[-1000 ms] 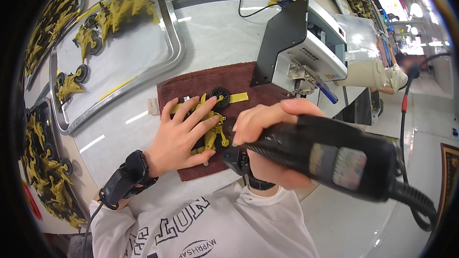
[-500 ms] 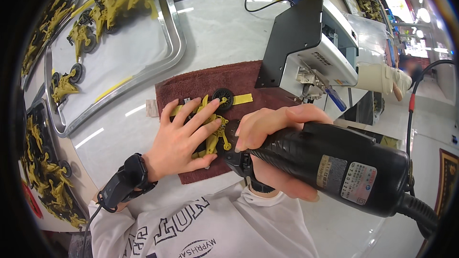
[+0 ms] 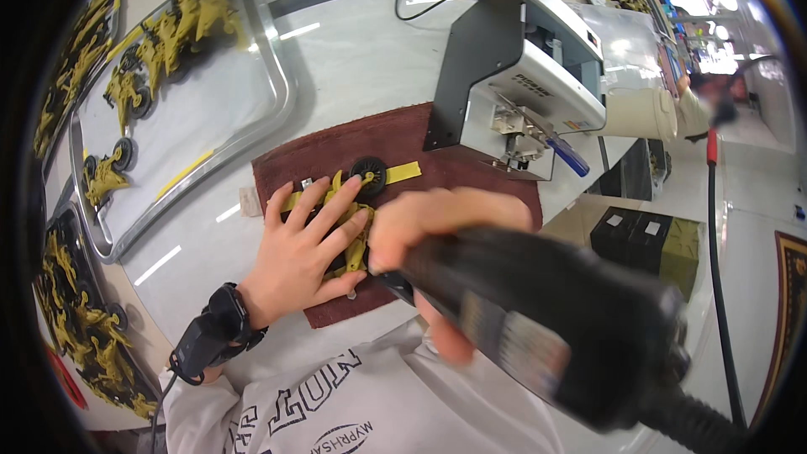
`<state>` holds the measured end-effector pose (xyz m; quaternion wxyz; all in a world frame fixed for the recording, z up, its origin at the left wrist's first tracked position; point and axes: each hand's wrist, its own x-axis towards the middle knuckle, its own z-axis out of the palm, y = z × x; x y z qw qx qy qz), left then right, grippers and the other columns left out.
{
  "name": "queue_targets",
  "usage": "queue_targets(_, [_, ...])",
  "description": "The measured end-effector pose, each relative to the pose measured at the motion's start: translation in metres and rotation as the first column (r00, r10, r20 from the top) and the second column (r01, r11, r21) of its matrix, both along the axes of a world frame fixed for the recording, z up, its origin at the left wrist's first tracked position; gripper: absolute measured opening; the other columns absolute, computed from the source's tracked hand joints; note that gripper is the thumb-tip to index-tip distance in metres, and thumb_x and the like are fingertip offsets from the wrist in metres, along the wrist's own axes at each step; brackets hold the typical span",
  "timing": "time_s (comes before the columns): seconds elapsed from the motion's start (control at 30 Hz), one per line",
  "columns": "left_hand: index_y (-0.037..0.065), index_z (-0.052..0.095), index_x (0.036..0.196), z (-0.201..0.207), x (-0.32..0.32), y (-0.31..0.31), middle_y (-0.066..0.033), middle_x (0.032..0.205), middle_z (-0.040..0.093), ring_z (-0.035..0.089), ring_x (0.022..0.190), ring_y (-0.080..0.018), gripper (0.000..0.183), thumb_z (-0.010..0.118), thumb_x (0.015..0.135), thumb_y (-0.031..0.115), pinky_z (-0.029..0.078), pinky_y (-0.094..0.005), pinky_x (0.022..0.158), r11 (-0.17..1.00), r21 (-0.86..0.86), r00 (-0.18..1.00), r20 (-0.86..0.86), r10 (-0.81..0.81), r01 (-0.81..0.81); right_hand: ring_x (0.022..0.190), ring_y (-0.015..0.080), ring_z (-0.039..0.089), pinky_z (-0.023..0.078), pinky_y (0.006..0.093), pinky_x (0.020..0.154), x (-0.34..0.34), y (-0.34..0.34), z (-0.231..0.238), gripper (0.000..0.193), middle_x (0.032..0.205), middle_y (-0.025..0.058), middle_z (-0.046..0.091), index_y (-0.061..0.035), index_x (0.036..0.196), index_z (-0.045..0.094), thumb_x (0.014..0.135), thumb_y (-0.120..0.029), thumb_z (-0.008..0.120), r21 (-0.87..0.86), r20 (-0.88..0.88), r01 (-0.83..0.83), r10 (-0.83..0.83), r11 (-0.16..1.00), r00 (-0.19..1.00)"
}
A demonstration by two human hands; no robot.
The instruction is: Using an electric screwdriver to assemble small yellow motorcycle toy components on a padded workbench.
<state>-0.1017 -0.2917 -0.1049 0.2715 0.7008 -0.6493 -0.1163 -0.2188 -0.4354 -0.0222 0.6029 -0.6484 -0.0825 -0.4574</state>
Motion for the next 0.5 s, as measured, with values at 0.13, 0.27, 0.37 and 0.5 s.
queue_targets(0.13, [0.013,0.051,0.120,0.002,0.000,0.001,-0.0102,0.140,0.035,0.037,0.122,-0.0316,0.060,0.062,0.070,0.045,0.021,-0.0513,0.100,1.000,0.026,1.000,0.013,0.002,-0.002,0.046,0.0183,0.046,0.040,0.0328,0.046,-0.018,-0.018,0.036,0.090,0.065,0.0089,0.051,0.0020,0.120,0.038,0.073,-0.073,0.048,0.046,0.143,0.206,-0.211,0.977,0.967])
queue_targets(0.27, [0.019,0.053,0.120,0.004,-0.002,0.000,-0.0110,0.140,0.034,0.037,0.121,-0.0328,0.057,0.064,0.069,0.042,0.022,-0.0520,0.100,1.000,0.006,1.000,-0.002,-0.008,0.008,0.042,0.0189,0.044,0.039,0.0327,0.044,-0.016,-0.058,0.060,0.096,0.060,0.0094,0.050,0.0016,0.123,0.034,0.072,-0.079,0.039,0.024,0.078,0.658,-0.657,0.753,0.750])
queue_targets(0.37, [0.020,0.054,0.119,0.004,-0.003,-0.001,-0.0116,0.140,0.034,0.037,0.121,-0.0330,0.055,0.064,0.069,0.041,0.023,-0.0523,0.099,1.000,0.013,1.000,0.002,-0.015,0.015,0.046,0.0189,0.047,0.041,0.0322,0.046,-0.006,-0.078,0.043,0.089,0.060,0.0085,0.050,-0.0010,0.115,0.037,0.073,-0.079,0.040,-0.085,-0.075,0.747,-0.752,0.660,0.655])
queue_targets(0.5, [0.019,0.055,0.117,0.003,-0.002,0.001,-0.0120,0.140,0.035,0.038,0.120,-0.0333,0.053,0.064,0.069,0.041,0.024,-0.0518,0.098,1.000,-0.008,1.000,-0.005,-0.004,0.004,0.044,0.0171,0.045,0.039,0.0307,0.048,-0.007,-0.073,0.026,0.073,0.059,0.0064,0.050,-0.0067,0.110,0.044,0.076,-0.072,0.045,0.101,-0.218,0.630,-0.600,0.770,0.769])
